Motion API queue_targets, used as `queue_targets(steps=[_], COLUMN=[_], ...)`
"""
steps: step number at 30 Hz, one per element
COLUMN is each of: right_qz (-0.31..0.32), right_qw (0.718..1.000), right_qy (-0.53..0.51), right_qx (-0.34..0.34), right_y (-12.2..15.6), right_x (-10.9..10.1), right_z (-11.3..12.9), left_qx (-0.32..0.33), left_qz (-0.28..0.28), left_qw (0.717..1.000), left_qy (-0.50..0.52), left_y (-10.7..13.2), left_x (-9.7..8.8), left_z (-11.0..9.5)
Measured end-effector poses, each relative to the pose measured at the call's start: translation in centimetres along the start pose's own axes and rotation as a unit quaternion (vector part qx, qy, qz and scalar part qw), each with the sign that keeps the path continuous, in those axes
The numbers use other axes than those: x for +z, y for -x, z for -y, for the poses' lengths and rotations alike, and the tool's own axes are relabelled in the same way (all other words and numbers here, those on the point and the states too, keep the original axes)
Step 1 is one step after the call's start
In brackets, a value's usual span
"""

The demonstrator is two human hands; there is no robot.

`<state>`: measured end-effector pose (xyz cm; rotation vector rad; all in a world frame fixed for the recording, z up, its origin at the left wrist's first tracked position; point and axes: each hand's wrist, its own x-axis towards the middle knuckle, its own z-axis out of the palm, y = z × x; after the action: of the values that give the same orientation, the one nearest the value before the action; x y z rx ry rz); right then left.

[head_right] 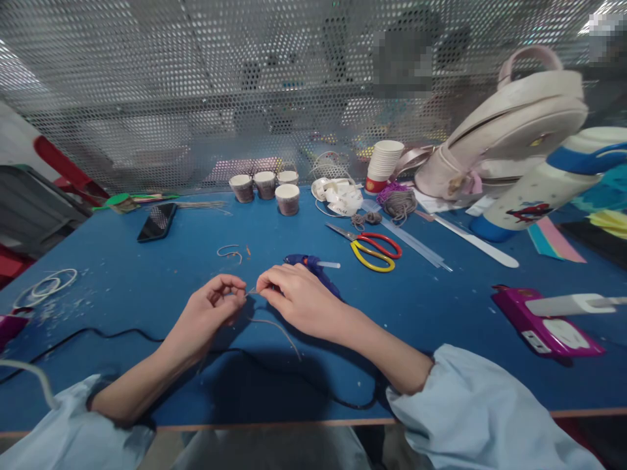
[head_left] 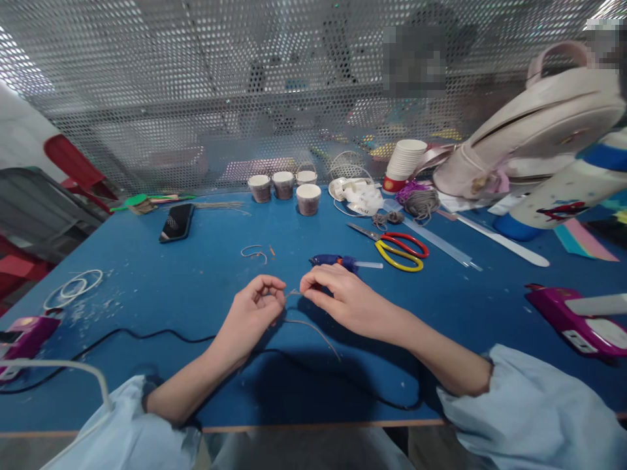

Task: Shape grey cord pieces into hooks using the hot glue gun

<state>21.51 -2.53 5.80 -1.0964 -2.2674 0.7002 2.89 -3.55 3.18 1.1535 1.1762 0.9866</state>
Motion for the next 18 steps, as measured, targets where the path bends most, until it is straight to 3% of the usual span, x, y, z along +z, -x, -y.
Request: queue_targets(steps=[10, 18], right_qz=[-0.003, -0.035], right_qw=[1.0, 0.992], right_qy=[0.012, 0.095], right_qx=[-0.009, -0.074], right_y=[0.4, 0.5], right_x=[0.31, 0.94], right_z=[-0.31, -0.76], left_qx=[0.004, -0.071], left_qz=[0.008, 0.055], left_qw=[0.999, 0.985], left_qy=[0.053, 0.149], left_y=[0.1, -0.07], left_x=[0.01, -0.01], left_z=[0.12, -0.28])
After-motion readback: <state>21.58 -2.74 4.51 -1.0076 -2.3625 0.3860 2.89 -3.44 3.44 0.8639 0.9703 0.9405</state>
